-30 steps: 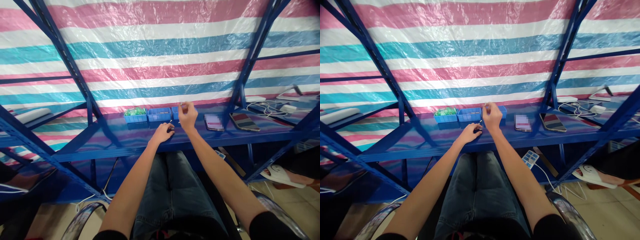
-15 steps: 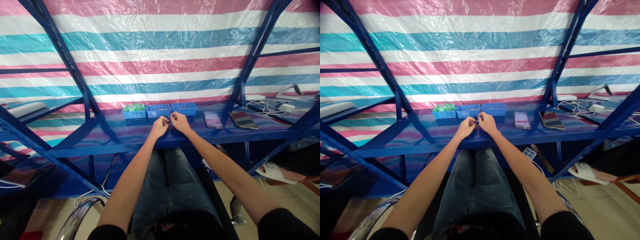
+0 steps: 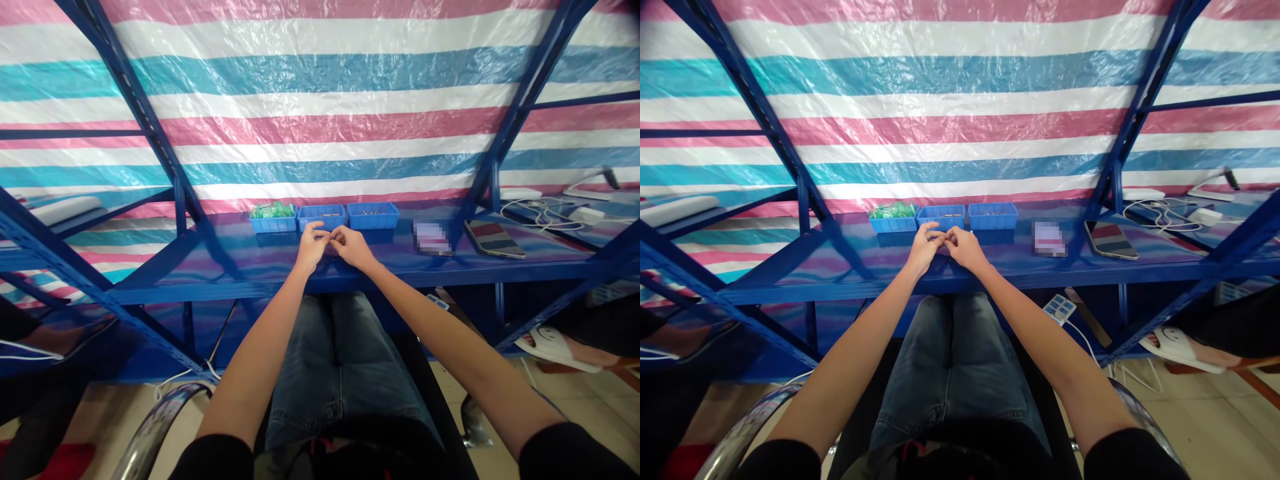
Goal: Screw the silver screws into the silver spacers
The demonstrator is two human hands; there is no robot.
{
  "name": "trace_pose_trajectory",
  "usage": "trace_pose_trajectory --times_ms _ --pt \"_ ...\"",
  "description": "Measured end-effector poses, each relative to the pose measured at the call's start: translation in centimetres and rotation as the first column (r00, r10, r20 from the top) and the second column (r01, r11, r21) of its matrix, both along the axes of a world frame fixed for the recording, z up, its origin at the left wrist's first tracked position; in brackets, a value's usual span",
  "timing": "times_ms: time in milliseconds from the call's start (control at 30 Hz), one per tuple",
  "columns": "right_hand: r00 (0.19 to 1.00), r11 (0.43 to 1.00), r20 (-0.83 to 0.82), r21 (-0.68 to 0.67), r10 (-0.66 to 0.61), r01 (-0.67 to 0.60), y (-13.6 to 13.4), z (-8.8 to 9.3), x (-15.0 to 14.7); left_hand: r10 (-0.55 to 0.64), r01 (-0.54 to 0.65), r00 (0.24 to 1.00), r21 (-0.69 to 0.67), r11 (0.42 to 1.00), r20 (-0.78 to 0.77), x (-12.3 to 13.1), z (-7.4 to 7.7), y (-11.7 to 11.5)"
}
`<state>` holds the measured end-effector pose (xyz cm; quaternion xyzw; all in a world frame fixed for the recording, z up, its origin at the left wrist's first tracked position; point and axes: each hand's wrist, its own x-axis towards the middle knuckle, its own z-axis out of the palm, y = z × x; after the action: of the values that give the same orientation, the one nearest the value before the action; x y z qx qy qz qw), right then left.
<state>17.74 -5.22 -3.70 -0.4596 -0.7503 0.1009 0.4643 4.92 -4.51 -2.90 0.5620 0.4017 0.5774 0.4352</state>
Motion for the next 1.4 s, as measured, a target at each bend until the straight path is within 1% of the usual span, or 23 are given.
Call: trace_pose_trajectory --times_ms 200,367,467,633,867,1000,1167,1300,1400 --pt "1.000 0.998 -0.004 0.053 0.026 -0.026 -0.4 0.1 -0.1 -0.057 0.075 0.980 -0.087 0.993 0.189 0.0 0.5 -0.7" --pt "1.000 0.994 -0.020 0.104 -0.016 0.018 -0.6 0.2 0.0 -0.099 0.151 0.956 -0.175 0.973 0.276 0.3 1.1 -1.0" --pt "0.998 0.990 -0.043 0.131 -0.045 0.050 -0.6 0.2 0.1 -0.134 0.192 0.954 -0.202 0.960 0.267 0.6 1.1 -1.1" --pt "0.996 0.984 -0.076 0.166 -0.053 0.065 -0.7 0.2 0.1 -0.201 0.240 0.955 -0.167 0.956 0.217 0.7 1.1 -1.5" --pt "0.992 0.983 -0.120 0.185 0.037 -0.014 -1.5 0.5 -0.1 -0.145 0.160 0.972 -0.067 0.985 0.183 0.3 0.8 -1.3" --pt "0.992 0.983 -0.112 0.179 0.054 -0.033 -1.7 0.4 -0.1 -0.119 0.122 0.981 -0.013 0.992 0.153 0.3 0.6 -1.4" --pt "0.996 0.977 -0.089 0.213 -0.003 0.022 -1.9 0.4 -0.1 -0.143 0.146 0.976 -0.002 0.989 0.163 0.1 0.8 -1.7" --pt "0.997 0.960 -0.060 0.275 -0.045 0.060 -2.3 0.7 -0.1 -0.184 0.193 0.961 -0.022 0.981 0.206 0.0 0.9 -2.0" --pt "0.997 0.944 -0.041 0.324 -0.059 0.069 -2.5 0.9 -0.2 -0.191 0.208 0.953 -0.048 0.977 0.235 -0.1 1.1 -2.2"
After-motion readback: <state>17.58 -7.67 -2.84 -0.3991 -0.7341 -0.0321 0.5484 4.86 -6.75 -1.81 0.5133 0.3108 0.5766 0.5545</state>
